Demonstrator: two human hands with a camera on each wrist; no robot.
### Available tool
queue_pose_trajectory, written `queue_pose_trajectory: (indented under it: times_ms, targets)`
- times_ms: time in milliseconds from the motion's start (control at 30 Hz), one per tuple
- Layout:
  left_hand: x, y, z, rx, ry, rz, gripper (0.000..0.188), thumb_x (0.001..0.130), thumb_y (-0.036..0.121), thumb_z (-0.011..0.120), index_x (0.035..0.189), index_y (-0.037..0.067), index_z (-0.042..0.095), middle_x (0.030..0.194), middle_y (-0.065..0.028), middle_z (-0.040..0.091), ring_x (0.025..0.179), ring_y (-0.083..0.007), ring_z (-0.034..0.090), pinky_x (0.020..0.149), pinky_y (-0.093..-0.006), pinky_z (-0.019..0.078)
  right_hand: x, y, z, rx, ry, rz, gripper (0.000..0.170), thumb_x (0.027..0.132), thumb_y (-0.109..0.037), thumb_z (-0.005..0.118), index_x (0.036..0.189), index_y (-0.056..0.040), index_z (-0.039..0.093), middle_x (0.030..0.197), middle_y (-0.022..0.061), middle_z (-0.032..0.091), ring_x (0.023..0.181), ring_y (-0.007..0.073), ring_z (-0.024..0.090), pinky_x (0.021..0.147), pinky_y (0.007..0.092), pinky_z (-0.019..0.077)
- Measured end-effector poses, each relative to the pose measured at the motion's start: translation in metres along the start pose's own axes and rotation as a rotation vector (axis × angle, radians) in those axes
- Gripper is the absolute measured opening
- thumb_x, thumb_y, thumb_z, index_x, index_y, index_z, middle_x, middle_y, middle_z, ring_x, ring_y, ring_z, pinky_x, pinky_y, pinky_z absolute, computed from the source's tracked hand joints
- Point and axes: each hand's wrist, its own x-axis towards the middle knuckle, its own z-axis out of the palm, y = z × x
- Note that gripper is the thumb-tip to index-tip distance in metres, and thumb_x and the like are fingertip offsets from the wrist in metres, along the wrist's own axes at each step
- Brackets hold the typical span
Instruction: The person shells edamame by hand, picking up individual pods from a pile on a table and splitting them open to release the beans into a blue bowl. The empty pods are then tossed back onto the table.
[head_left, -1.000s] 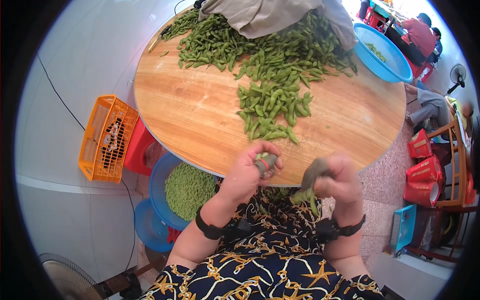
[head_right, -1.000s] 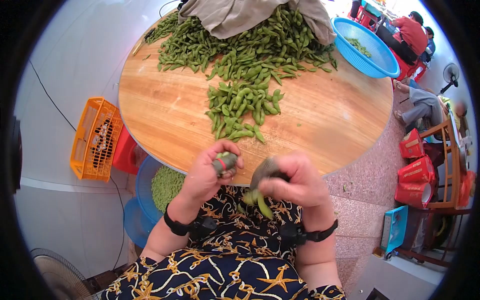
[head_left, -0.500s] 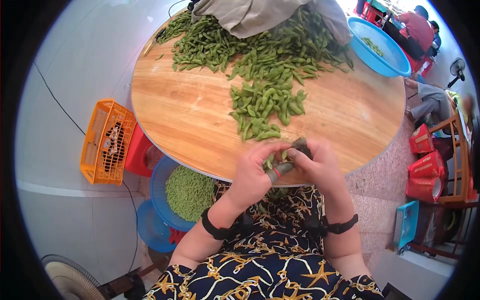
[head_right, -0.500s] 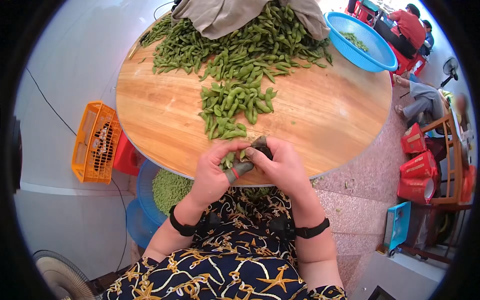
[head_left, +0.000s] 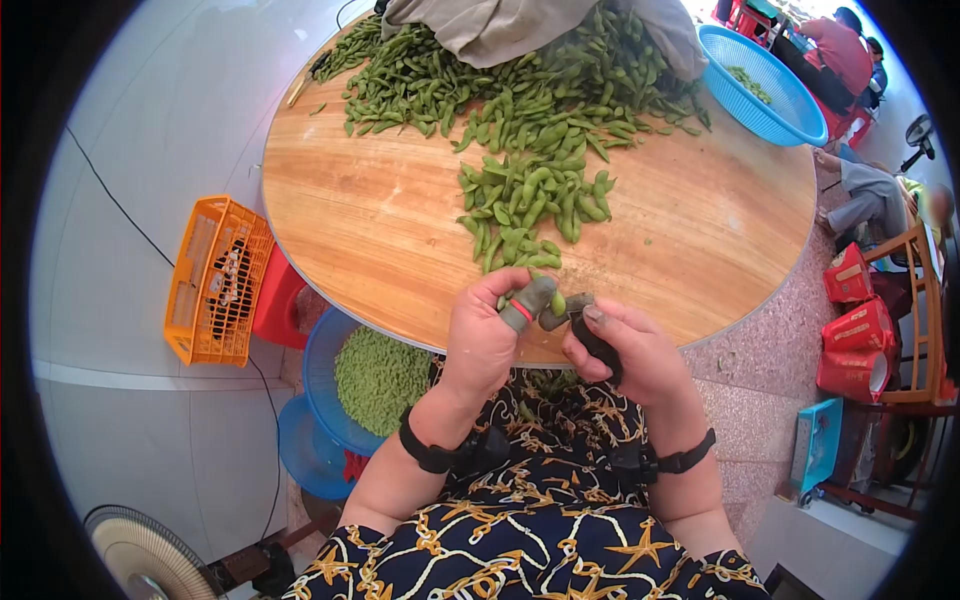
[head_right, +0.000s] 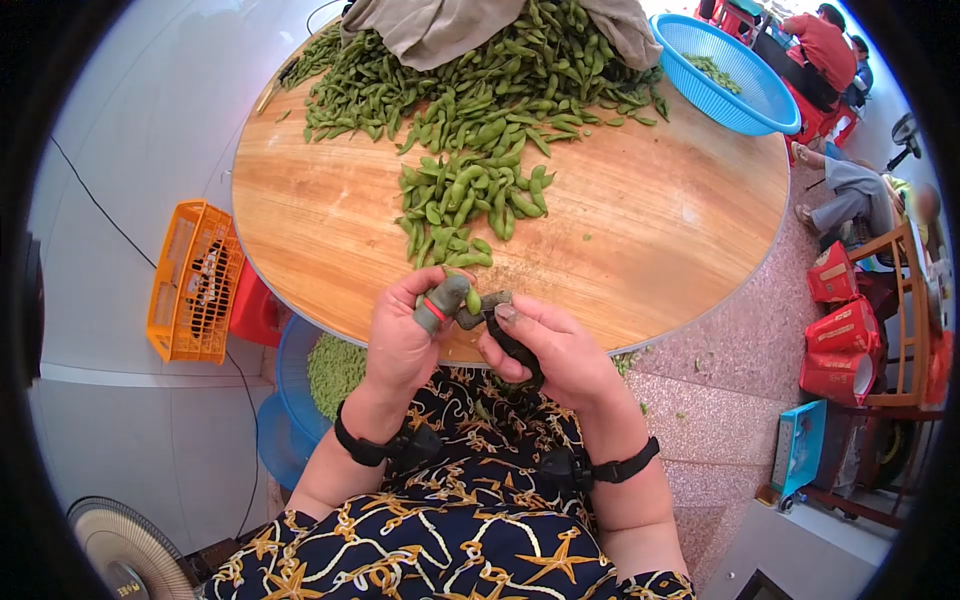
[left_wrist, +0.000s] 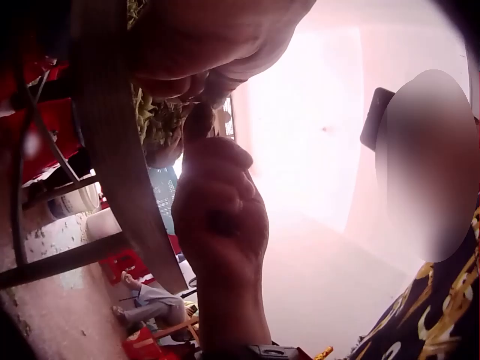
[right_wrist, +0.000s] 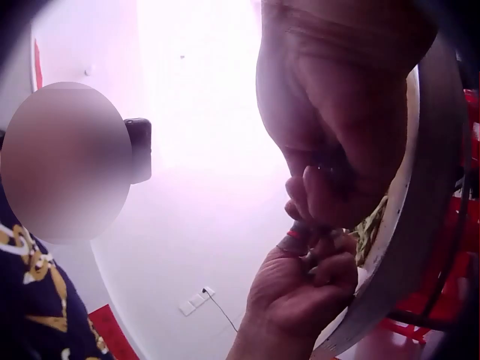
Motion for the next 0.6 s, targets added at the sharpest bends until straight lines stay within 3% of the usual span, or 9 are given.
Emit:
queue_pose_trajectory:
  times_ms: [100,200,267,333,400,467,500,533,600]
  targets:
    - [0.001,0.0,-0.002,0.191,-0.048,0.054,0.013,0.084,0.011,0.06,0.092,0.001,0.06,0.086,-0.0048,0.062,0.069,-0.0078,0.056,0.059,-0.0172,0.0421,0.004,0.002,0.006,-0.032,0.13,0.004,0.017,0.093,-0.016,0.043,0.085,-0.0044,0.053,0.066,-0.0011,0.05,0.051,0.0038,0.04,0.044,0.0166,0.0295]
    - [-0.001,0.005,-0.001,0.07,-0.088,0.008,0.013,0.084,0.012,0.06,0.089,0.0,0.059,0.081,-0.0028,0.059,0.068,-0.0067,0.054,0.059,-0.0172,0.0413,0.003,0.001,0.005,0.026,0.045,0.018,0.016,0.093,-0.015,0.044,0.085,-0.0049,0.053,0.066,-0.0014,0.05,0.047,0.003,0.037,0.042,0.0159,0.028]
    - [0.0,0.015,-0.005,-0.176,-0.298,-0.157,0.014,0.084,0.015,0.06,0.085,0.001,0.058,0.079,-0.0007,0.056,0.067,-0.0058,0.052,0.06,-0.0174,0.0409,0.003,0.003,0.006,0.044,0.05,0.039,0.016,0.093,-0.016,0.045,0.084,-0.0052,0.053,0.065,-0.0018,0.05,0.046,0.0027,0.037,0.041,0.0157,0.0281]
    - [0.0,0.016,-0.004,-0.169,-0.258,-0.192,0.014,0.083,0.015,0.062,0.086,0.002,0.057,0.078,0.0004,0.055,0.067,-0.0053,0.051,0.059,-0.0173,0.0406,0.005,0.006,0.008,0.064,0.055,0.059,0.015,0.093,-0.016,0.045,0.084,-0.0054,0.052,0.064,-0.0022,0.051,0.046,0.0024,0.037,0.041,0.0155,0.0282]
    - [-0.001,0.016,-0.001,-0.164,-0.216,-0.227,0.015,0.082,0.014,0.064,0.086,0.002,0.056,0.077,0.0016,0.054,0.067,-0.0048,0.05,0.059,-0.0172,0.0403,0.008,0.009,0.009,-0.247,0.122,-0.071,0.014,0.092,-0.016,0.048,0.084,-0.0057,0.054,0.063,-0.0032,0.051,0.048,0.0015,0.039,0.042,0.0153,0.0294]
    - [-0.002,0.013,0.006,0.237,-0.187,-0.005,0.02,0.079,0.012,0.067,0.092,0.002,0.055,0.081,0.0012,0.054,0.07,-0.0044,0.052,0.06,-0.017,0.0417,0.011,0.014,0.012,-0.418,0.205,-0.169,0.013,0.091,-0.016,0.05,0.083,-0.0059,0.055,0.062,-0.0035,0.051,0.048,0.0012,0.04,0.042,0.0151,0.0298]
    - [-0.002,0.011,0.004,0.235,-0.186,-0.002,0.02,0.079,0.012,0.067,0.092,0.002,0.055,0.081,0.0012,0.054,0.07,-0.0044,0.052,0.06,-0.017,0.0417,0.013,0.014,0.013,-0.59,0.288,-0.272,0.013,0.09,-0.015,0.051,0.083,-0.0061,0.055,0.062,-0.0038,0.051,0.049,0.0008,0.041,0.042,0.015,0.0301]
    - [-0.001,0.006,0.0,0.251,-0.143,0.014,0.024,0.078,0.011,0.067,0.097,0.002,0.055,0.084,0.0008,0.055,0.072,-0.0043,0.052,0.062,-0.017,0.0425,0.013,0.011,0.011,-0.592,0.287,-0.272,0.013,0.09,-0.015,0.051,0.083,-0.0061,0.055,0.062,-0.0038,0.051,0.049,0.0008,0.041,0.042,0.015,0.0301]
    - [0.001,0.002,-0.004,0.265,-0.102,0.026,0.028,0.078,0.01,0.068,0.101,0.002,0.055,0.087,0.0005,0.055,0.074,-0.0041,0.052,0.064,-0.0169,0.0434,0.012,0.004,0.008,-0.248,0.216,-0.125,0.014,0.09,-0.016,0.052,0.082,-0.0053,0.057,0.061,-0.0041,0.051,0.05,0.0011,0.041,0.044,0.0163,0.0316]
